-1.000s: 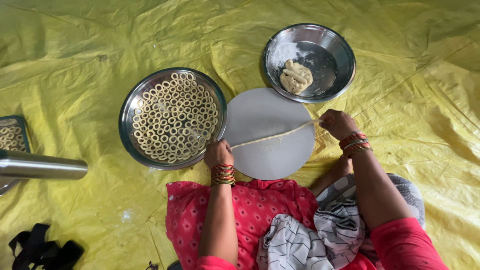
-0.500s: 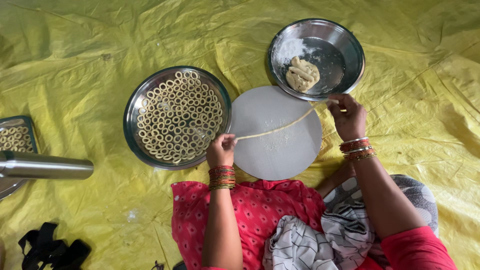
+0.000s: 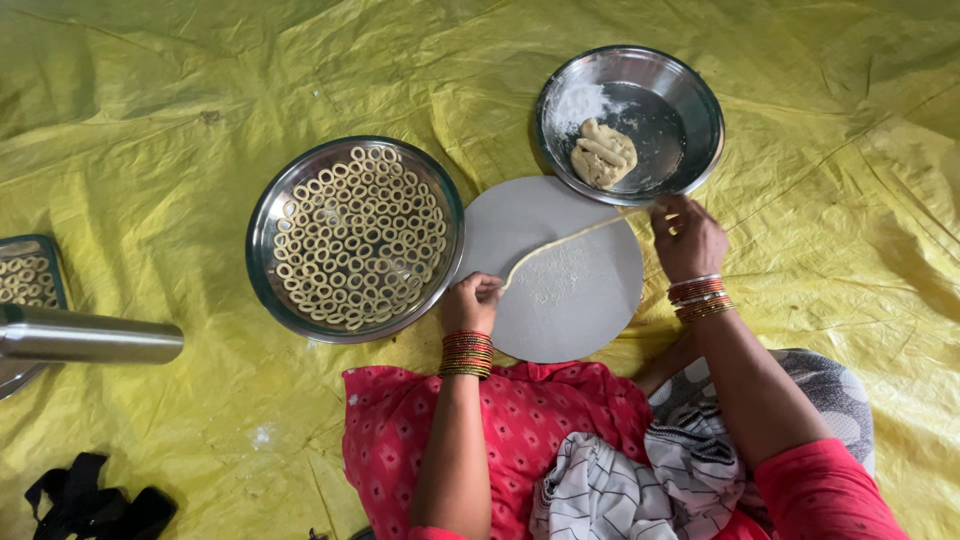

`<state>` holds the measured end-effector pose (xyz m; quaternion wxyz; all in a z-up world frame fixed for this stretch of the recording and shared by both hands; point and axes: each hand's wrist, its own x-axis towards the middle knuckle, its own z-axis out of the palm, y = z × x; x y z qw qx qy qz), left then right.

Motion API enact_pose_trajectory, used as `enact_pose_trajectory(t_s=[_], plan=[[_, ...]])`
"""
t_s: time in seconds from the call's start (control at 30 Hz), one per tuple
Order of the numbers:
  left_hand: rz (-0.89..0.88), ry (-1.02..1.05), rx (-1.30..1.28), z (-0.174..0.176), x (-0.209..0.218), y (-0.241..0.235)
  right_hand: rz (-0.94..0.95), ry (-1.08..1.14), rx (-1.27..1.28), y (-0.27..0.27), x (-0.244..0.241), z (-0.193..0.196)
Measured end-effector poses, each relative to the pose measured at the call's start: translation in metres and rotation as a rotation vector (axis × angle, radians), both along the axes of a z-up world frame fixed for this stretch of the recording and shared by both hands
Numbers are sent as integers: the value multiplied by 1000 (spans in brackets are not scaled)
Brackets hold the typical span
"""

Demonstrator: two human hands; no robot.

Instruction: The person rolls small pieces of dough into thin ropes on a round board, then joins the ends to form rings. The finished rings are placed onto a metal tray. The person repeats this process continuously.

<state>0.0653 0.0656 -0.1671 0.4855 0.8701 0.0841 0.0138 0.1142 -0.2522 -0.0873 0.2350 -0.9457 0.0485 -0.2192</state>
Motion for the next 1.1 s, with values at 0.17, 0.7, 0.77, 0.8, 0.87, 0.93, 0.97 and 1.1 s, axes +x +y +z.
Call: enact_pose_trajectory(t_s=[0.17, 0.7, 0.77, 0.8, 0.87, 0.93, 0.97, 1.1], plan=[[21, 14, -84, -4, 3, -6, 21, -167, -25, -14, -3, -9], [167, 195, 199, 10, -6, 12, 435, 559, -415, 74, -67, -21], [275, 87, 200, 18, -4, 16, 589, 401, -422, 81, -67, -29], [316, 67, 115, 21, -3, 18, 695, 268, -459, 88, -69, -35], [399, 28, -54, 24, -2, 22, 826, 123, -546, 102, -76, -47], [440, -67, -133, 23, -1, 26, 877, 102, -649, 117, -85, -58], [459, -115, -171, 21, 0, 27, 884, 137, -638, 126, -85, -63], [445, -207, -202, 12, 5, 30, 855, 224, -588, 163, -61, -82]])
